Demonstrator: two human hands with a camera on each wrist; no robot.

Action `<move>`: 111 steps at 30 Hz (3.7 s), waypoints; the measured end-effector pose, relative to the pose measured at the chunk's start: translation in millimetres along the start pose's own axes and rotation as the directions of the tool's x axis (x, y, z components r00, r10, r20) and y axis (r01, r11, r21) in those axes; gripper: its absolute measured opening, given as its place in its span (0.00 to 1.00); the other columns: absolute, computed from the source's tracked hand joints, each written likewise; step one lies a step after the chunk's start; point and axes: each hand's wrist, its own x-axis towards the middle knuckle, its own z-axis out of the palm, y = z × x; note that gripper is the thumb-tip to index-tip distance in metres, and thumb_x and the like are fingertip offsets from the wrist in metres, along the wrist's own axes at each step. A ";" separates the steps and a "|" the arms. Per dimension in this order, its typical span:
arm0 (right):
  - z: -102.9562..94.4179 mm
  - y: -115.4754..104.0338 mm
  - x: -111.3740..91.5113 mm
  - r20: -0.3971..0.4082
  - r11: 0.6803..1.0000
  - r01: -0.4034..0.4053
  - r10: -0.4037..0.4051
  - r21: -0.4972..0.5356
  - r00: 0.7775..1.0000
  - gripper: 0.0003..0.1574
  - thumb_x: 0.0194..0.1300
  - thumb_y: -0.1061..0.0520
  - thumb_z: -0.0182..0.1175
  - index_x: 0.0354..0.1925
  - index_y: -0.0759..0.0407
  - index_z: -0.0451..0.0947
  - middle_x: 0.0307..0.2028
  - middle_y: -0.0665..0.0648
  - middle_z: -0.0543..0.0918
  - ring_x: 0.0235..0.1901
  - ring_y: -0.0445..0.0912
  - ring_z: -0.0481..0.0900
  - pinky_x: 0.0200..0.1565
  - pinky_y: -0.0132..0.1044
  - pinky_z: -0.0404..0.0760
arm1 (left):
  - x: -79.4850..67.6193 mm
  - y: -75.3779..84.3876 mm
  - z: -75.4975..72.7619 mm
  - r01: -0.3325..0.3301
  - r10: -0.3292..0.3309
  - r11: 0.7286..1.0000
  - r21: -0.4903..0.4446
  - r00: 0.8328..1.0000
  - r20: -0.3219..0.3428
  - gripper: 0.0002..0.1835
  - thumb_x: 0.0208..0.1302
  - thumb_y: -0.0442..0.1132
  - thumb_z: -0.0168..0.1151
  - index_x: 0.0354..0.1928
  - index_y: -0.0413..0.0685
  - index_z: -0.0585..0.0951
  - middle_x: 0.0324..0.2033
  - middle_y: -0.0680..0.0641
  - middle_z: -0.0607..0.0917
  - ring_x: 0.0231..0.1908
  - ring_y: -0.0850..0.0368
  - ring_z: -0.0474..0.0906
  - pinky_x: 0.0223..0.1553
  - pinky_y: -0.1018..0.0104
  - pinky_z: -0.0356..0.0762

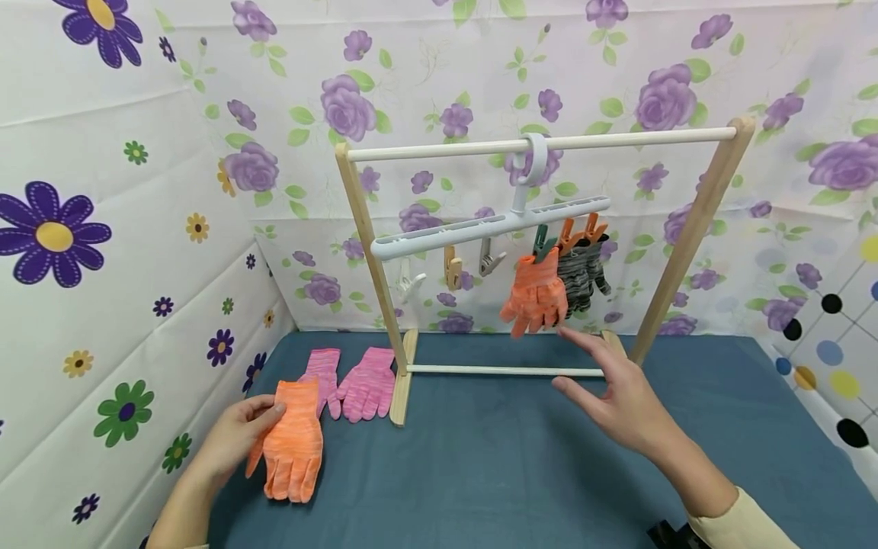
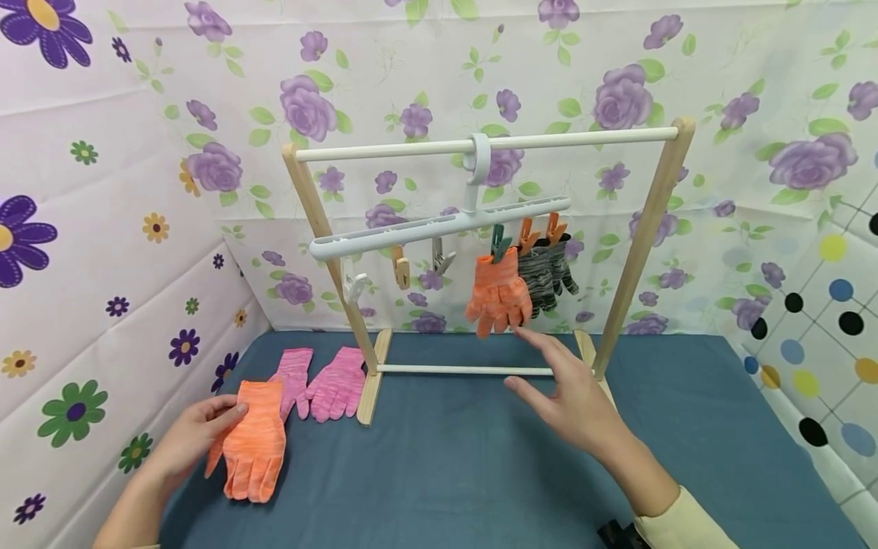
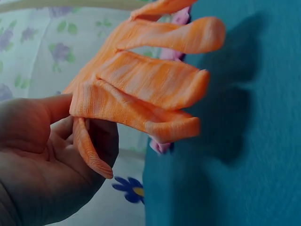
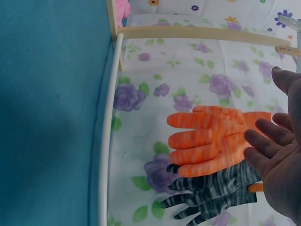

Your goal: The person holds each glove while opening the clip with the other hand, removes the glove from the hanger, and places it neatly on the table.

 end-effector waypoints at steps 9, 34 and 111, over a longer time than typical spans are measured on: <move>-6.4 9.3 -16.3 -0.009 0.998 -0.038 0.038 -0.057 0.999 0.49 0.68 0.56 0.75 0.80 0.42 0.65 0.73 0.53 0.75 0.72 0.54 0.71 0.60 0.59 0.76 | 13.8 -29.0 -2.1 -0.002 -0.002 1.000 0.020 0.984 0.178 0.22 0.83 0.45 0.57 0.60 0.29 0.79 0.47 0.43 0.84 0.48 0.51 0.78 0.48 0.59 0.80; -17.1 32.9 -43.9 -0.032 0.984 -0.090 0.086 -0.154 0.996 0.50 0.67 0.56 0.76 0.80 0.43 0.65 0.72 0.54 0.75 0.68 0.58 0.75 0.58 0.62 0.76 | 19.3 -27.3 20.8 -0.014 0.027 0.897 0.442 0.999 -0.025 0.09 0.71 0.37 0.70 0.42 0.39 0.80 0.30 0.48 0.79 0.31 0.52 0.75 0.33 0.58 0.72; -47.9 49.3 -46.6 -0.089 0.972 -0.153 0.139 -0.178 0.986 0.51 0.69 0.53 0.75 0.82 0.48 0.62 0.73 0.64 0.73 0.69 0.68 0.70 0.55 0.72 0.72 | 7.2 70.7 75.3 -0.278 0.345 0.908 0.313 0.921 -0.183 0.38 0.64 0.50 0.79 0.71 0.47 0.74 0.54 0.44 0.81 0.49 0.46 0.80 0.46 0.53 0.82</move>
